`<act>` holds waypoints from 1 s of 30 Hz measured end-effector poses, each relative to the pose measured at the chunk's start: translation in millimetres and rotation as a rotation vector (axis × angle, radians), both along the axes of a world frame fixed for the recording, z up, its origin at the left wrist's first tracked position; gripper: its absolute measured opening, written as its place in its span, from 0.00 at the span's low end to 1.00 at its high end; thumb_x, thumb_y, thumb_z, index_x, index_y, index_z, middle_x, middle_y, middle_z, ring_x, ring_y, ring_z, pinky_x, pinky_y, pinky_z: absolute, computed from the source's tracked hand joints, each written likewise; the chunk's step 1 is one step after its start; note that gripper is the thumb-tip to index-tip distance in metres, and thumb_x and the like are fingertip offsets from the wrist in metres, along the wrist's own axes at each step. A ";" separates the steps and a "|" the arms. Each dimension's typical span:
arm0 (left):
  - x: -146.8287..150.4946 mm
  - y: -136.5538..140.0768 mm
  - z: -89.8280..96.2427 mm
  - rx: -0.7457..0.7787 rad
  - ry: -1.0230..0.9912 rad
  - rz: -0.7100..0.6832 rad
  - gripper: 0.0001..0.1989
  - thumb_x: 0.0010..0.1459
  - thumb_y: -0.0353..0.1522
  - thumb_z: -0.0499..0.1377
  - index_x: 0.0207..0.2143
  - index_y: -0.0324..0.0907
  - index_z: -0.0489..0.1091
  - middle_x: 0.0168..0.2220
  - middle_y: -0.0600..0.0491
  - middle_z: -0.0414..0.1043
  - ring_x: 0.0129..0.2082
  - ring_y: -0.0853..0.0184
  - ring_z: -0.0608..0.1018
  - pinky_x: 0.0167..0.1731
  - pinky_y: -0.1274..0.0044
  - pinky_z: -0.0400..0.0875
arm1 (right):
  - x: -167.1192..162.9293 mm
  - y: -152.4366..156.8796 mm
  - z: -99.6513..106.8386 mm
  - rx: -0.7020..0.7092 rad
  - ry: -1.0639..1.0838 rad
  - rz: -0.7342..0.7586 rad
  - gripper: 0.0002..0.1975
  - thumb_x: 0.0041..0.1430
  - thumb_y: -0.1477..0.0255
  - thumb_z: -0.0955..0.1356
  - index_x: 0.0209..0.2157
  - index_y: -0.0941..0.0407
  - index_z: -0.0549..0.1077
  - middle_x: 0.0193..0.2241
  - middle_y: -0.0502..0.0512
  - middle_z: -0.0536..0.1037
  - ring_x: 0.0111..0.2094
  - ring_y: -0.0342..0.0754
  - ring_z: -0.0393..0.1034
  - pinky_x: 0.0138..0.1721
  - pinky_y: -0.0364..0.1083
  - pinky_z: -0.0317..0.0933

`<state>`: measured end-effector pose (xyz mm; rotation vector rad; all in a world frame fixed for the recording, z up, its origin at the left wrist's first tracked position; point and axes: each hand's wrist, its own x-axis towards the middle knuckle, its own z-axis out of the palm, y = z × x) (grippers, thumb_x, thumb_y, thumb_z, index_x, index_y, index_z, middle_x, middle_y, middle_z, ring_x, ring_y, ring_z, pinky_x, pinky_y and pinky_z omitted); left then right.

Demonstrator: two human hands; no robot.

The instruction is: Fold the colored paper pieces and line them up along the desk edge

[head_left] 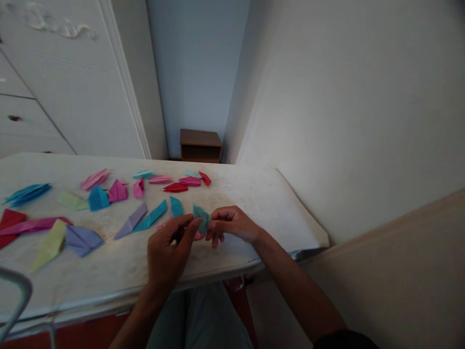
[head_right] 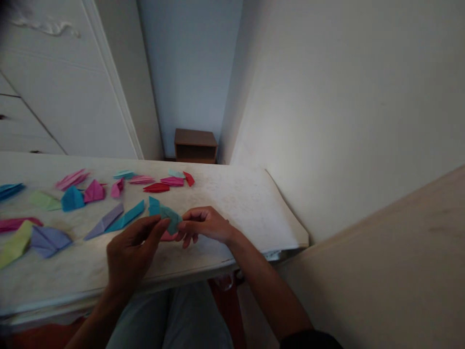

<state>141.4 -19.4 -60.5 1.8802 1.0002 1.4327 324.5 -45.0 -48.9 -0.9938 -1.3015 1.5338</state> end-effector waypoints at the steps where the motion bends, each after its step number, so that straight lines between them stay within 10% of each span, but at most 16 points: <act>1: -0.3 0.3 -0.3 0.016 0.001 0.005 0.08 0.56 0.37 0.62 0.34 0.41 0.77 0.25 0.56 0.76 0.21 0.73 0.73 0.23 0.81 0.68 | 0.1 0.3 0.0 -0.003 -0.003 0.002 0.19 0.50 0.58 0.74 0.32 0.60 0.74 0.26 0.52 0.80 0.21 0.42 0.74 0.20 0.38 0.60; 8: -1.2 0.8 -1.2 0.107 0.012 0.027 0.11 0.55 0.39 0.63 0.35 0.41 0.77 0.26 0.56 0.76 0.20 0.73 0.73 0.23 0.81 0.67 | -2.2 3.5 -2.4 0.047 -0.009 -0.163 0.18 0.48 0.59 0.75 0.29 0.60 0.76 0.23 0.51 0.78 0.19 0.40 0.72 0.18 0.37 0.54; 14: -6.2 -1.6 3.6 -0.100 -0.067 0.012 0.13 0.56 0.41 0.61 0.36 0.40 0.76 0.27 0.54 0.78 0.19 0.72 0.74 0.21 0.81 0.70 | 22.3 10.2 -8.1 0.092 0.179 -0.544 0.19 0.46 0.58 0.75 0.26 0.58 0.71 0.23 0.47 0.76 0.12 0.34 0.62 0.13 0.37 0.49; 20: -6.8 1.1 0.2 -0.120 -0.020 -0.076 0.14 0.55 0.41 0.60 0.33 0.39 0.76 0.25 0.54 0.77 0.19 0.71 0.75 0.20 0.81 0.69 | 96.6 6.8 -6.9 -0.037 0.089 -1.007 0.15 0.49 0.63 0.74 0.28 0.56 0.67 0.22 0.46 0.74 0.12 0.34 0.59 0.12 0.37 0.50; 30: -2.8 2.8 -1.8 -0.142 0.047 -0.176 0.15 0.56 0.43 0.58 0.31 0.40 0.76 0.25 0.53 0.77 0.22 0.68 0.77 0.23 0.80 0.70 | 221.3 18.8 -4.5 -0.389 -0.282 -1.254 0.12 0.67 0.68 0.64 0.32 0.61 0.69 0.20 0.45 0.69 0.16 0.36 0.62 0.16 0.36 0.55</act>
